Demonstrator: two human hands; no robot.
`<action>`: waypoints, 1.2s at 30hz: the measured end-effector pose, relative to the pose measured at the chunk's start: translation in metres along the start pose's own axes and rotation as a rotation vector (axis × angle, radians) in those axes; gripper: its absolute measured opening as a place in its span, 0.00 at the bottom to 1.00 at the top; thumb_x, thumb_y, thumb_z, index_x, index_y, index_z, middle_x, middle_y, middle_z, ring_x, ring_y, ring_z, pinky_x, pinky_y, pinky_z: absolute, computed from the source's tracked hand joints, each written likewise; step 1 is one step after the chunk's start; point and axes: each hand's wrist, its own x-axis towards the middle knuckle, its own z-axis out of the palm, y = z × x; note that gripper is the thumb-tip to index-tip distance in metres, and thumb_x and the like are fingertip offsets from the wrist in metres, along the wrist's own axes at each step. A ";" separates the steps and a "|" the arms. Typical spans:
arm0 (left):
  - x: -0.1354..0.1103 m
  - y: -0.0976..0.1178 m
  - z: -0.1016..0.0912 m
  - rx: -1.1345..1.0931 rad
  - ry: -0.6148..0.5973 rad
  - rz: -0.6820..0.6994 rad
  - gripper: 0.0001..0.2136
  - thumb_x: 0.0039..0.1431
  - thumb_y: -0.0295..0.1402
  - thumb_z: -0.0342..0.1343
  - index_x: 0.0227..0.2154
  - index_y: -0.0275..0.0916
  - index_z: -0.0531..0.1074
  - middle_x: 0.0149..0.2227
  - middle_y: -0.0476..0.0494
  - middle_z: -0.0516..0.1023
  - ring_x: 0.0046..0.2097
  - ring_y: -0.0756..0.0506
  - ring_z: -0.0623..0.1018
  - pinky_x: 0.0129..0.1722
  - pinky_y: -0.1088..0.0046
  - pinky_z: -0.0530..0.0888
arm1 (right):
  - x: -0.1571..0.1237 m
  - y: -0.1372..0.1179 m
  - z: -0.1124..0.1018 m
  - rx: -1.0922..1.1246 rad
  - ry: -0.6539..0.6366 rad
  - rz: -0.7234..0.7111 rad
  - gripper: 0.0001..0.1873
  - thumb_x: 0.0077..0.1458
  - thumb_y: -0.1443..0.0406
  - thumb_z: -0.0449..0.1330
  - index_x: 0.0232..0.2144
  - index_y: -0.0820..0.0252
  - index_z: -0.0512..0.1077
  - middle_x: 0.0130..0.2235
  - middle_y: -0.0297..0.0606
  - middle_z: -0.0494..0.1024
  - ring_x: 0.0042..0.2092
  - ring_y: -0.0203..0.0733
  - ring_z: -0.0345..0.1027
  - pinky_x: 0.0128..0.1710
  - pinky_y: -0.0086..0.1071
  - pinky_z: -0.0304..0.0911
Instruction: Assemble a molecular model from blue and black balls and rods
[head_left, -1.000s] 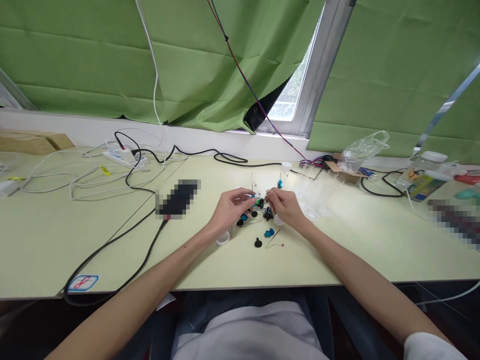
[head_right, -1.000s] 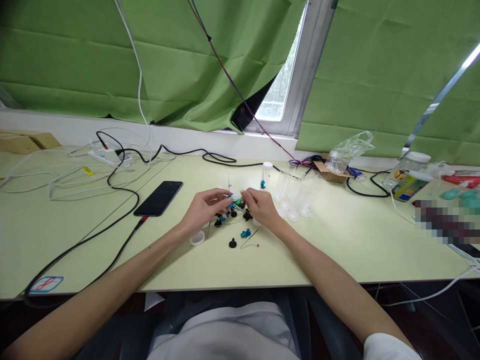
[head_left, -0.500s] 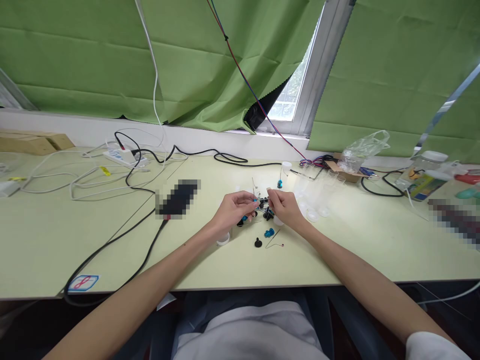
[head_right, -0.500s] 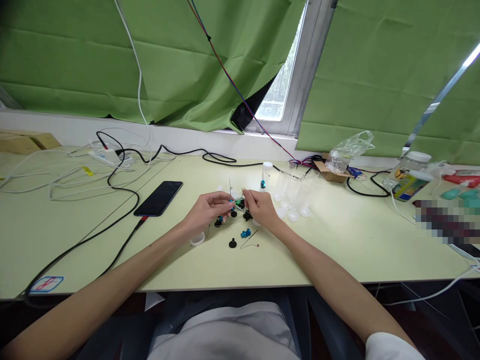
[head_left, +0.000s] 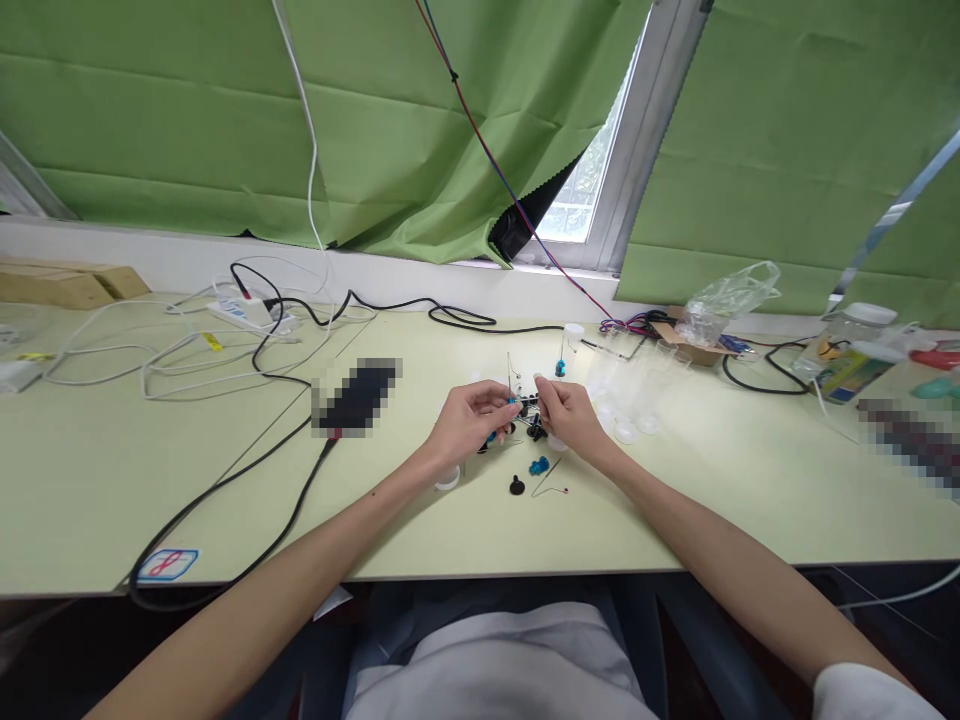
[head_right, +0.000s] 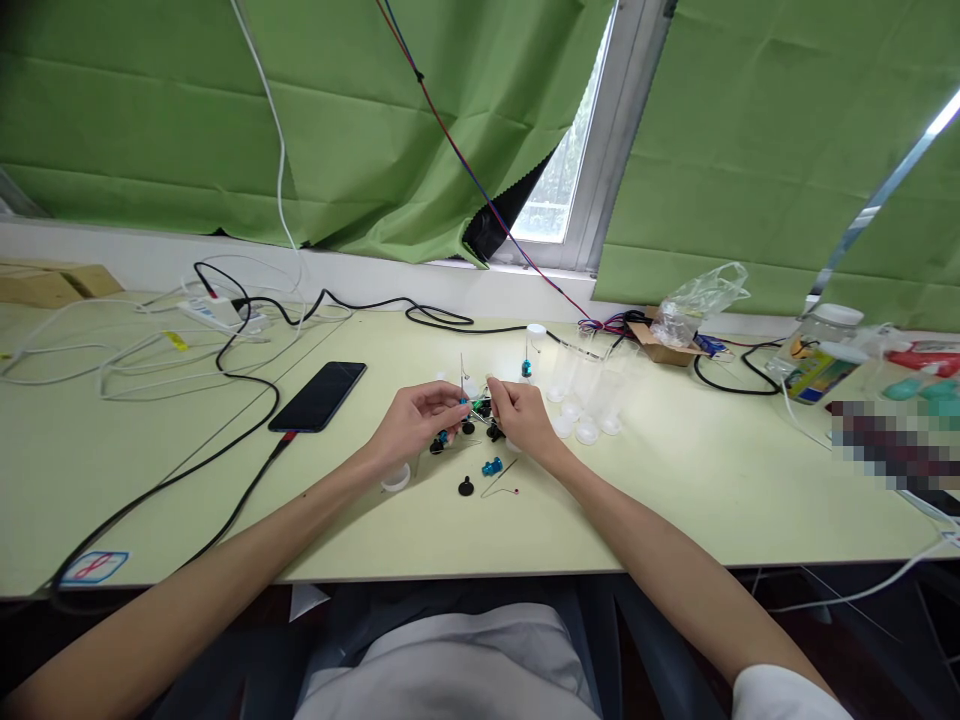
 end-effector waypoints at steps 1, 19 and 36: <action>0.000 0.000 0.000 0.007 0.003 0.005 0.16 0.48 0.44 0.68 0.32 0.36 0.74 0.25 0.49 0.73 0.23 0.51 0.71 0.25 0.73 0.71 | 0.000 0.000 0.000 0.011 -0.002 0.004 0.30 0.63 0.46 0.52 0.16 0.58 0.58 0.15 0.27 0.56 0.16 0.31 0.54 0.18 0.28 0.50; -0.001 -0.001 0.002 0.059 0.030 0.035 0.13 0.50 0.40 0.66 0.32 0.36 0.74 0.25 0.49 0.72 0.22 0.52 0.70 0.24 0.74 0.70 | 0.000 -0.005 0.002 0.124 -0.024 0.096 0.31 0.60 0.45 0.55 0.15 0.57 0.54 0.14 0.26 0.53 0.15 0.30 0.50 0.16 0.28 0.46; -0.001 0.001 0.004 0.086 0.059 0.044 0.13 0.50 0.41 0.66 0.33 0.36 0.74 0.25 0.48 0.73 0.24 0.52 0.70 0.24 0.74 0.72 | 0.000 -0.004 0.001 0.106 -0.041 0.081 0.31 0.61 0.45 0.53 0.15 0.56 0.53 0.12 0.26 0.54 0.15 0.30 0.49 0.16 0.29 0.45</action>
